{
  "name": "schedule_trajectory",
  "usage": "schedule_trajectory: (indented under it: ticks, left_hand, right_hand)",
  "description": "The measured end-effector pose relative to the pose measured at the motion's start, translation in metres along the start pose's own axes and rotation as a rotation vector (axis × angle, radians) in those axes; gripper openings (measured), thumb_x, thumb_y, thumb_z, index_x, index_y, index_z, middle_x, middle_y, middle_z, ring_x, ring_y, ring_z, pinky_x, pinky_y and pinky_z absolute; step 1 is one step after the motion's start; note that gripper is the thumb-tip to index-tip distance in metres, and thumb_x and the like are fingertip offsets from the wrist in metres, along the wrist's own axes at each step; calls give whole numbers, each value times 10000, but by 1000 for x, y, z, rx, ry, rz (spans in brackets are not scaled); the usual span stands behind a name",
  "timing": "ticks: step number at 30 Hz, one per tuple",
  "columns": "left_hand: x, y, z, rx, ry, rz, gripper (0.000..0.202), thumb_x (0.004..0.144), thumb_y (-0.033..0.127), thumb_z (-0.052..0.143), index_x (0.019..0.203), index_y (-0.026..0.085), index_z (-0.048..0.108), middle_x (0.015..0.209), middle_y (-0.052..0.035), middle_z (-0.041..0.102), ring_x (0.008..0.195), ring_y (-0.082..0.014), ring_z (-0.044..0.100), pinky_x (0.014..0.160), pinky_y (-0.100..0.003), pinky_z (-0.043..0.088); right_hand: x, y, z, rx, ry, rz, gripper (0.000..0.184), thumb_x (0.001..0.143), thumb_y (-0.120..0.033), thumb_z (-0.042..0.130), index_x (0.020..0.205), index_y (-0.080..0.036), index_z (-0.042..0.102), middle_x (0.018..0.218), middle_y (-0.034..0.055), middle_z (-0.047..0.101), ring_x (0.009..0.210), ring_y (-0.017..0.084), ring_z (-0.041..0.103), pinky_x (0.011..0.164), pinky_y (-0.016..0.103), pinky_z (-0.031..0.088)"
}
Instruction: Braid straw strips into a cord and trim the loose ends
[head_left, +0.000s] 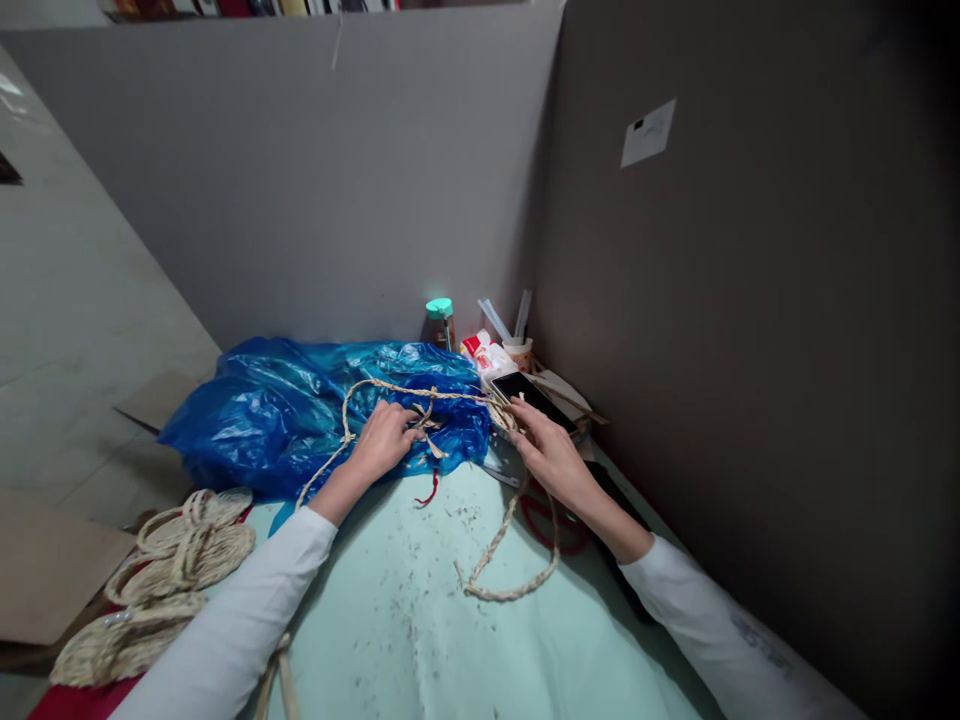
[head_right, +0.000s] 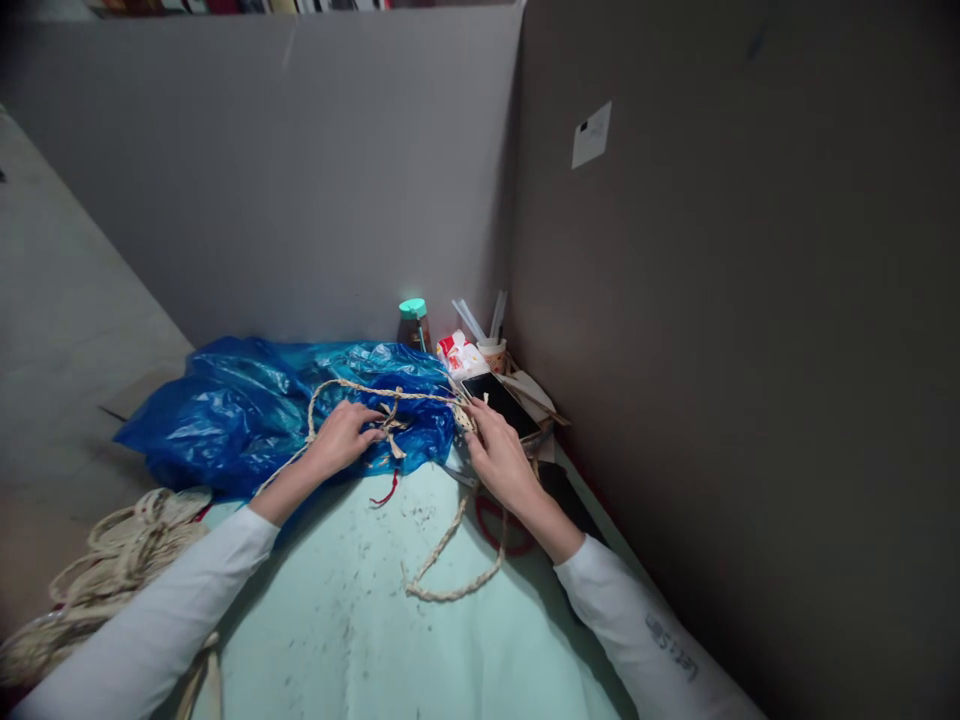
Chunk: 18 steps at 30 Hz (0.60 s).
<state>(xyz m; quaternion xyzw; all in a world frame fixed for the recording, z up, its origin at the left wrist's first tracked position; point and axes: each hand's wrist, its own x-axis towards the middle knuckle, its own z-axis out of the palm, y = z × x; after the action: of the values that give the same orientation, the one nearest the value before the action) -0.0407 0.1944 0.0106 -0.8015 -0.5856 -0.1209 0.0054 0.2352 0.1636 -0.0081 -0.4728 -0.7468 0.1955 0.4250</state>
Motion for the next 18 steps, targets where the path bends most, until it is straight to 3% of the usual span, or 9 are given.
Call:
schedule_trajectory:
  ticks: [10,15,18]
  left_hand:
    - [-18,-8,12,40,-82,-6,303,920,333,577,1178,175,600,1197,-93,619,1009,-216,626,858,-431,538]
    - [-22,-7,13,-18,-49,19,314,914,337,586,1174,161,598,1175,-91,626,995,-217,631,846,-432,541]
    - [-25,-4,4,-79,7,39,252,909,326,595,1087,151,632,1105,-76,651,983,-212,630,862,-437,524]
  right_hand:
    - [-2,-9,-2,-53,-6,-64,304,867,-198,471,1098,-151,663,1296,171,618,1245,290,552,1024,469,433]
    - [-1,-8,1,-68,15,-90,291,846,-151,469,1062,-155,664,1300,160,615,1252,283,540,1030,462,422]
    - [-2,-9,0,-60,29,-100,282,846,-147,472,1047,-159,669,1304,159,611,1236,289,550,1014,467,431]
